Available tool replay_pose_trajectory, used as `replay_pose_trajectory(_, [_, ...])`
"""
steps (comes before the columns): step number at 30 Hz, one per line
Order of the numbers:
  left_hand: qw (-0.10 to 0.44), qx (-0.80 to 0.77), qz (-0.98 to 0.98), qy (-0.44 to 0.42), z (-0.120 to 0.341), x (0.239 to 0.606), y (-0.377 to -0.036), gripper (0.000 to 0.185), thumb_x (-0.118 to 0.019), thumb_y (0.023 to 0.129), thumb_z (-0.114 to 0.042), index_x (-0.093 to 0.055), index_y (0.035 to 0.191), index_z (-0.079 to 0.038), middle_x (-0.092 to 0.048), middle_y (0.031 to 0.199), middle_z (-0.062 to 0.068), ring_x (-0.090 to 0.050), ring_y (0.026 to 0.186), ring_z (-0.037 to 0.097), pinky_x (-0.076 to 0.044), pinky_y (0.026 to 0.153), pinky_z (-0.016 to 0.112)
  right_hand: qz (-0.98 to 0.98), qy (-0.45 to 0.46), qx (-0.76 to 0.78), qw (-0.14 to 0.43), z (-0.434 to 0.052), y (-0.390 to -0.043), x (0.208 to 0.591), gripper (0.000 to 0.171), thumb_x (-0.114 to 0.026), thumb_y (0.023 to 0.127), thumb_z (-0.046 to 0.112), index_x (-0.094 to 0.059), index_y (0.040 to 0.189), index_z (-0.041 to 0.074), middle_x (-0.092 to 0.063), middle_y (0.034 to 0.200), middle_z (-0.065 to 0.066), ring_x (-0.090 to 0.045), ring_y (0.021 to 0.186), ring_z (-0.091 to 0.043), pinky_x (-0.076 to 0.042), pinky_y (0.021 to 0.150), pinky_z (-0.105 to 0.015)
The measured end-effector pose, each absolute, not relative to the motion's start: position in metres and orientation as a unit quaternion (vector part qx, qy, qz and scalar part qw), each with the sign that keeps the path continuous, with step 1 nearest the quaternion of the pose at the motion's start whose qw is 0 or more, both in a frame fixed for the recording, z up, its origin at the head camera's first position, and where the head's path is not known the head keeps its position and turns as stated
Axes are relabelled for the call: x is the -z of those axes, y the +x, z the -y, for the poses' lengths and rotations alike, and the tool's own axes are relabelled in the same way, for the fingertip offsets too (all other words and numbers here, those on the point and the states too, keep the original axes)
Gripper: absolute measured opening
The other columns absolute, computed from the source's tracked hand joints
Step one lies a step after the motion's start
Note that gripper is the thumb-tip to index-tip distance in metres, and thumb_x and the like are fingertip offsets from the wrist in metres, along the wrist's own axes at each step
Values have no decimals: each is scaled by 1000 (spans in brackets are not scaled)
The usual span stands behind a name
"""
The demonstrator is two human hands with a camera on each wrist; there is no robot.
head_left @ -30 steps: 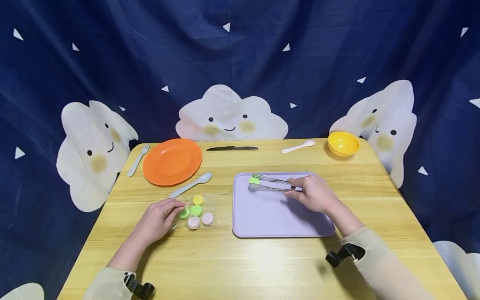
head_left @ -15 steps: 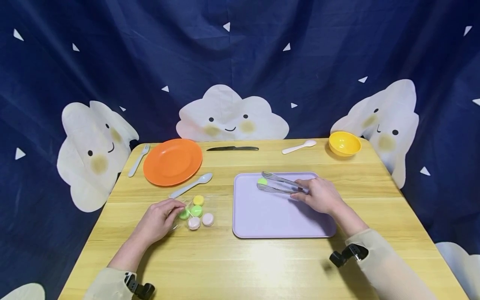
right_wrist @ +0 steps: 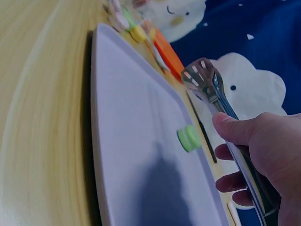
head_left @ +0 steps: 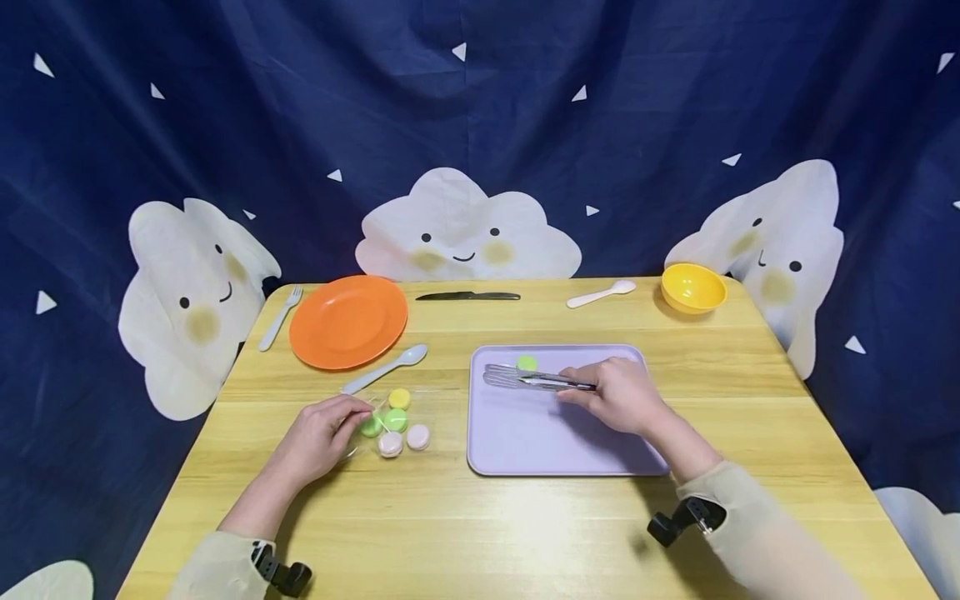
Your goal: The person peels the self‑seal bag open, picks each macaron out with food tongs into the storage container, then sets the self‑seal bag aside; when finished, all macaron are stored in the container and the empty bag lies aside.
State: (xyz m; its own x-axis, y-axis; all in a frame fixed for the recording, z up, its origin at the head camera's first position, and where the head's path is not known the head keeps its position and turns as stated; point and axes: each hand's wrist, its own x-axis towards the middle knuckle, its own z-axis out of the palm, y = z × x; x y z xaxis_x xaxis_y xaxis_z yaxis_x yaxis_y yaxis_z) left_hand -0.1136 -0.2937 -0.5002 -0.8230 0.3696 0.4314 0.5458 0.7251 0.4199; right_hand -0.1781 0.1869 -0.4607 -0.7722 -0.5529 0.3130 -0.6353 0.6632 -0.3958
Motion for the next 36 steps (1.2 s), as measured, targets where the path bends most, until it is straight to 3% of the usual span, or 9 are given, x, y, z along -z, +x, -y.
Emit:
replay_pose_trajectory(7, [157,277,915,-247,294,500,-114,19,-83,90,2,-79,103,-12,-76,102,-6,-73,94,13,-62,82,37,890,380,-242,74,-161,-174,470,18,-88,89,28,-86,107,23,-79,92,11,-64,66,-2,-54,59,-38])
replay_pose_trajectory(16, [158,279,915,-247,294,501,-114,18,-83,91,1,-79,103,-11,-76,103,-5,-74,95,14,-63,83,38,880,418,-218,50,-120,-170,476,16,-84,93,31,-84,106,22,-79,93,10,-74,77,-13,-59,67,-45])
replay_pose_trajectory(25, [160,282,912,-251,292,501,-114,18,-82,90,2,-79,103,-11,-76,103,-5,-74,95,14,-62,82,35,878,421,-226,30,-96,-168,476,13,-82,95,34,-83,104,24,-78,88,13,-64,68,-5,-56,61,-40])
replay_pose_trajectory(31, [166,281,910,-254,293,501,-114,19,-83,89,2,-79,102,-11,-76,102,-5,-73,93,13,-57,85,22,872,418,-256,-9,-89,-167,480,23,-82,95,38,-83,111,22,-75,88,17,-57,67,-1,-51,58,-31])
replay_pose_trajectory(36, [168,283,909,-257,294,501,-114,20,-83,89,3,-79,102,-11,-76,102,-5,-74,93,13,-56,85,18,871,427,-242,-28,-84,-167,482,33,-83,92,43,-81,114,19,-72,84,16,-59,68,-1,-51,60,-32])
